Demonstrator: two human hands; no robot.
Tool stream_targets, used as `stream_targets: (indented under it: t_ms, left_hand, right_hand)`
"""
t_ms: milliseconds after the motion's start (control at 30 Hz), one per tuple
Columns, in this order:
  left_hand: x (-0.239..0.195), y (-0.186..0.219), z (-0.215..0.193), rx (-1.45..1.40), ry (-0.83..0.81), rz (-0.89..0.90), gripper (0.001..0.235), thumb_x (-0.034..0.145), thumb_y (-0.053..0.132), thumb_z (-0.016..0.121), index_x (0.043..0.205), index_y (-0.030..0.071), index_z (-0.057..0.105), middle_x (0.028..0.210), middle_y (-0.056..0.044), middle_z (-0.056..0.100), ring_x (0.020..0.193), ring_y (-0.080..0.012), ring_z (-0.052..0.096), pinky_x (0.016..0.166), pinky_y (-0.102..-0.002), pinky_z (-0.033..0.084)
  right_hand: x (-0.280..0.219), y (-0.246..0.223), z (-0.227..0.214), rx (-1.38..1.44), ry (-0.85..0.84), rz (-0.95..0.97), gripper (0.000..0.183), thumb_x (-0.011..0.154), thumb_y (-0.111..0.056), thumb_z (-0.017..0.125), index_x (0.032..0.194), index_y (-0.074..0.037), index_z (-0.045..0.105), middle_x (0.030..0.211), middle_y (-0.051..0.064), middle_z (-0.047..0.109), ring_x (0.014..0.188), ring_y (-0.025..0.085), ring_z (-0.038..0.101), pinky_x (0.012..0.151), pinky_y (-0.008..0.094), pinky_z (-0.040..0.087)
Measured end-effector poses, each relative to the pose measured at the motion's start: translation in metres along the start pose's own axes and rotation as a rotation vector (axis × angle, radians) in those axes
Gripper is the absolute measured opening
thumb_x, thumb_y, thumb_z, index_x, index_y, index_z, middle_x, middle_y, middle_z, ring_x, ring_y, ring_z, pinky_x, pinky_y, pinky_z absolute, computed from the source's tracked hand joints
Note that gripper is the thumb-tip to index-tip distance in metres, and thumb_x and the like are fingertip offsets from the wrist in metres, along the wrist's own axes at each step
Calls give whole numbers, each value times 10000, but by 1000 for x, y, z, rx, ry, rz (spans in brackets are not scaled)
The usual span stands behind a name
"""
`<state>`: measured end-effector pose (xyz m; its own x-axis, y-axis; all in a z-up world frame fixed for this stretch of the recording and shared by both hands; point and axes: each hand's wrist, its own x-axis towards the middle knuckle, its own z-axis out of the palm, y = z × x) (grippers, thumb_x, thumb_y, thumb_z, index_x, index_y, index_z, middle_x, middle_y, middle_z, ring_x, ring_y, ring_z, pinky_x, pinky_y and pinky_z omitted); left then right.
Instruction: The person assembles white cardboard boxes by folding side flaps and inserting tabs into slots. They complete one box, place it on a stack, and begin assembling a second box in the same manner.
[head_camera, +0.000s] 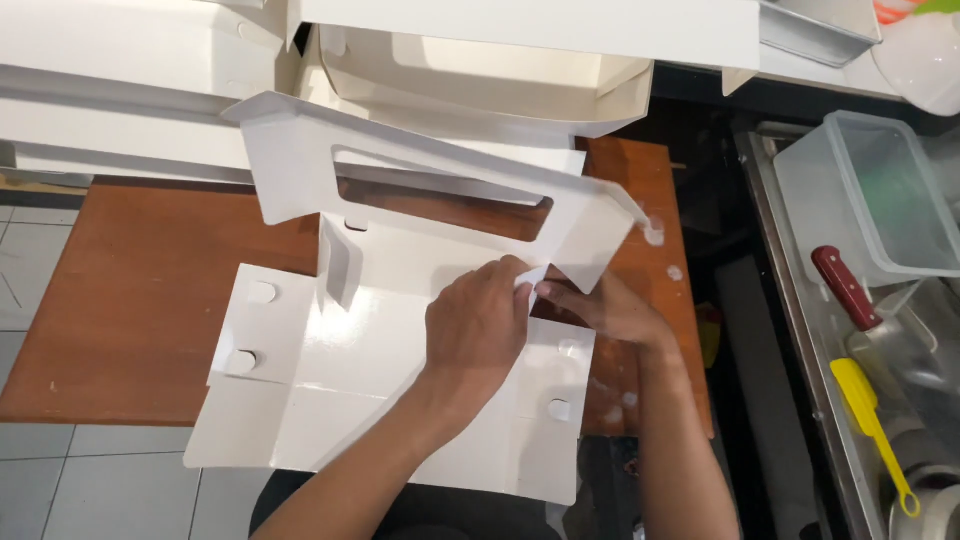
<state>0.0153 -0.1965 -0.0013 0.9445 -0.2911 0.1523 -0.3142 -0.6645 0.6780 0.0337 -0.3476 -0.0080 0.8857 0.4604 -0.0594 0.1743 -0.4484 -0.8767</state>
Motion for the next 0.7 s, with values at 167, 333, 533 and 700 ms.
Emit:
stream_targets:
  t_ms: [167,333,533,700]
  left_hand:
    - [5,-3,3,29,-87,-193,137,854,141,398,846,76,518,549,-39,497,458,-138,517,432,-275,414]
    - [-8,-12,27,27,19,-94,95,860,113,398,831,64,474,537,-48,471,427,-148,504,379,-272,412]
    - [-17,-4,43,-104,-70,-60,56,843,53,368,893,29,376,768,-177,558,507,-252,604,407,-303,488]
    - [-22,0,47,-227,-154,-88,89,805,-1,393,890,-22,375,818,-224,527,603,-359,625,430,-365,514]
  right_hand:
    - [-26,-5,7,-33,423,418,396,829,-371,441,1039,-86,618,823,165,649,829,289,618,693,391,481]
    - [-65,29,37,-122,541,565,277,755,-329,570,951,-156,664,636,89,653,696,212,636,644,331,481]
    - [-57,14,61,85,735,472,140,780,-117,583,825,-12,665,555,133,633,500,181,553,500,297,443]
    - [-53,16,66,213,775,447,139,786,-86,580,738,26,648,523,127,607,495,150,491,470,272,406]
